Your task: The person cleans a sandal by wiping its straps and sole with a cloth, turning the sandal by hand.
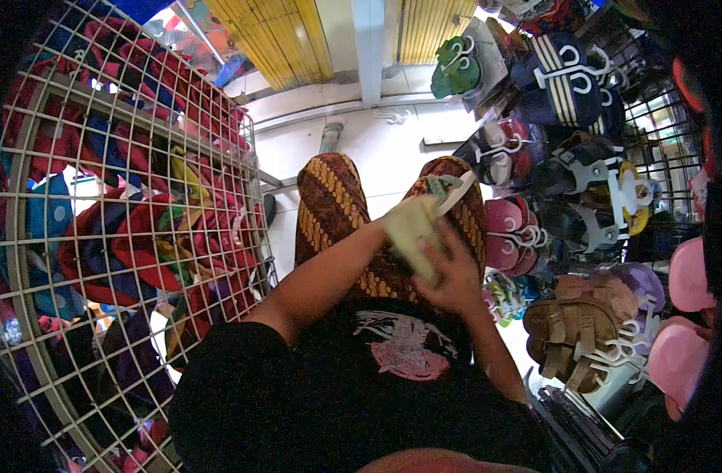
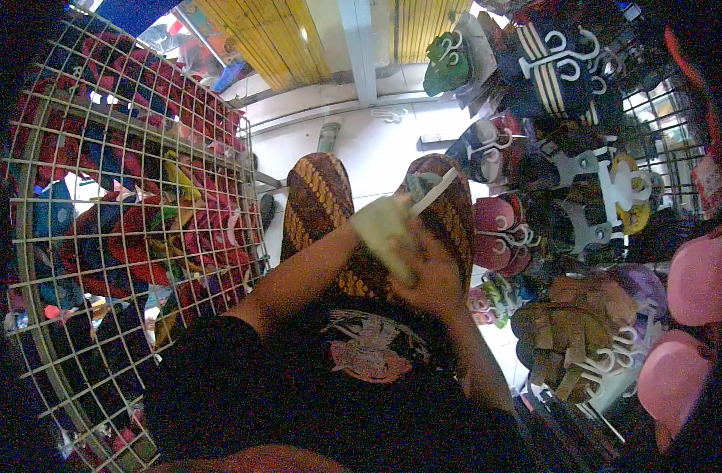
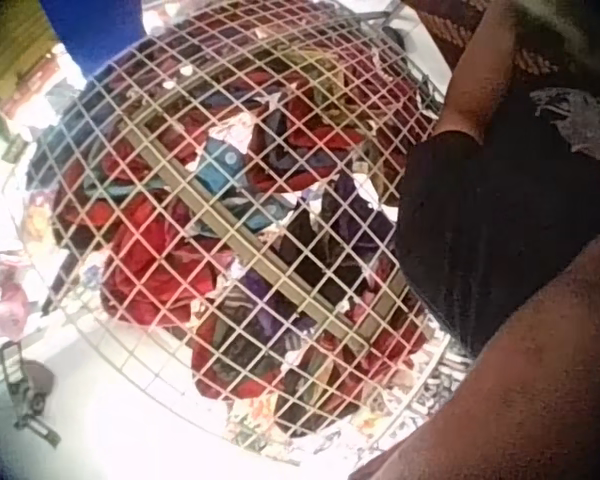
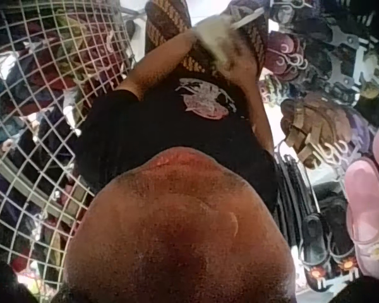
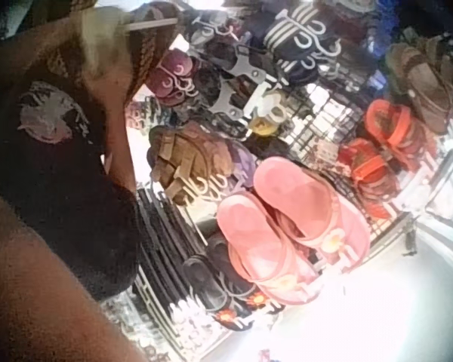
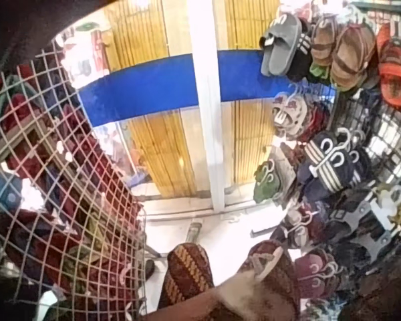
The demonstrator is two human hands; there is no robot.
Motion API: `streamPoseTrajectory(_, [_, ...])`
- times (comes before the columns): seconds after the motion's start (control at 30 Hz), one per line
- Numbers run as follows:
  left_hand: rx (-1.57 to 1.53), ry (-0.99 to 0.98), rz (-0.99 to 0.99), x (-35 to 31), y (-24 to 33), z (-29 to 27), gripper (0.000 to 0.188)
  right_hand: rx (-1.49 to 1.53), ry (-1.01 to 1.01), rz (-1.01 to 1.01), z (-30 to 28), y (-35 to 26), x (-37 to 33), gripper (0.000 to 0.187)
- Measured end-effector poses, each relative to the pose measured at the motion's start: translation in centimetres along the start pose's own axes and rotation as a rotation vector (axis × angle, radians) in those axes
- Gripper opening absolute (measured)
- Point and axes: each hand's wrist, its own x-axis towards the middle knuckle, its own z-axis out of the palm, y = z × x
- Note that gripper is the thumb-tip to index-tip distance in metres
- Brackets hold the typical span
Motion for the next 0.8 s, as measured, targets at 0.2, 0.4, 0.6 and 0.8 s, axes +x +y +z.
streamPoseTrajectory(0.2, [-1.052, -0.098, 0.006, -1.0, -2.8, 1.9, 0.036, -0.139, 0.594, 0.371, -0.4, 3.2, 1.2, 0.072])
streamPoseTrajectory(0.4, [-1.485, 0.023, -0.172, -0.2, -0.3, 1.3, 0.028, 0.023, 0.218, 0.048, 0.5, 0.7, 0.5, 0.074])
streamPoseTrajectory(0.6, [-1.017, 0.175, 0.208, 2.3, -0.3, 1.7, 0.030, 0.178, 0.592, 0.459, 0.8, 1.4, 0.7, 0.079])
streamPoseTrajectory(0.8, [-0.863, 0.101, 0.955, 2.7, -4.6, 1.7, 0.050, 0.109, 0.357, 0.128, 1.1, 0.1, 1.7, 0.074])
